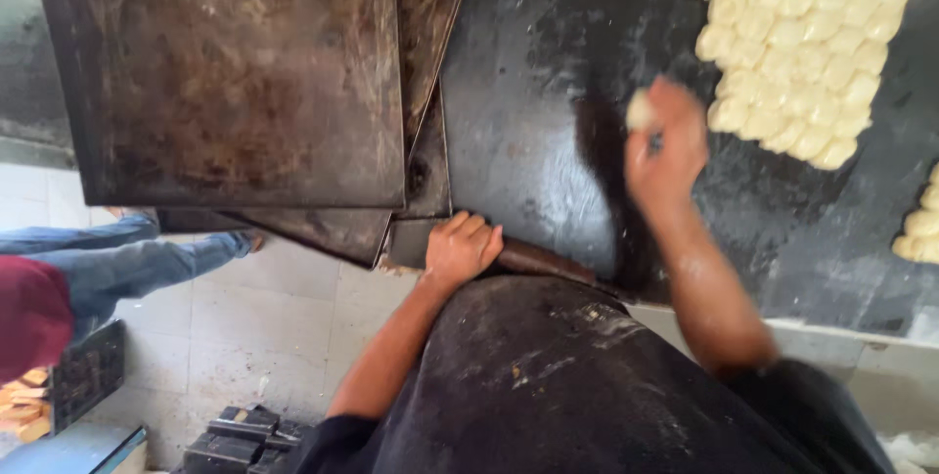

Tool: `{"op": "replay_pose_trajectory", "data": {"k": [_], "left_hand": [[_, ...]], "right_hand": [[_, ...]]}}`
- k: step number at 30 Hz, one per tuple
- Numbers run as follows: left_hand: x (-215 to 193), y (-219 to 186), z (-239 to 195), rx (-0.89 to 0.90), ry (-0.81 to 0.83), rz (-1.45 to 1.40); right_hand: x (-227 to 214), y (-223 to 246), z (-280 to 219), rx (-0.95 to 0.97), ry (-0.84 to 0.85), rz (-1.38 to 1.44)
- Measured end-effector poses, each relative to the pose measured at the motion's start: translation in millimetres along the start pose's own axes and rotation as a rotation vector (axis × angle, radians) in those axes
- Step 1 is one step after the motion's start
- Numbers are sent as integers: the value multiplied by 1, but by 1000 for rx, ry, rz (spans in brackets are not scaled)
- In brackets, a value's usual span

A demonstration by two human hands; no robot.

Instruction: The person uses a rolling pin to flatten small balls of dough into thin, round discs on a dark countertop. They repeatedly pick up a dough ball, roll it out, and place the finished disc onto a metal tray to the left.

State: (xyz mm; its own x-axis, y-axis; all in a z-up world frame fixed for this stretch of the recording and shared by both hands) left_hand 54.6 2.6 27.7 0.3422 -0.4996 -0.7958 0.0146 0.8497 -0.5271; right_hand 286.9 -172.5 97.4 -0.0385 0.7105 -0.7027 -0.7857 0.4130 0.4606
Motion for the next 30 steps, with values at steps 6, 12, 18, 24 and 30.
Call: {"op": "replay_pose_trajectory", "data": {"k": [6,12,18,24,30], "left_hand": [[1,-12,-13,114,-24,-67],[14,-32,-18,224,34,-119],[15,-30,-18,242,25,-146],[14,-30,-16,235,41,-160],[20,-29,-15,200,28,-120]], "right_hand": [[23,65,-95,102,251,130],[18,71,-134,57,227,-60],[13,75,-151,237,245,-203],[10,89,-157,292,565,-171],[17,95,-162,274,805,-395]]}}
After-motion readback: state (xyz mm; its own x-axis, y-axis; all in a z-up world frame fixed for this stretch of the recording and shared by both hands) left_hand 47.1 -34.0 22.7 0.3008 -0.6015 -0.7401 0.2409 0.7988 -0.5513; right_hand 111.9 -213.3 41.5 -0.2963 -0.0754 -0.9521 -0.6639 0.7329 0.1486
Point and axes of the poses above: each hand's wrist, its own z-axis towards the middle knuckle, its own x-axis out of the palm, y = z × x, the point moved 7 cm from there along z, towards the middle knuckle, and after that the axes turned 4 degrees about y, right-handed, at the moved point
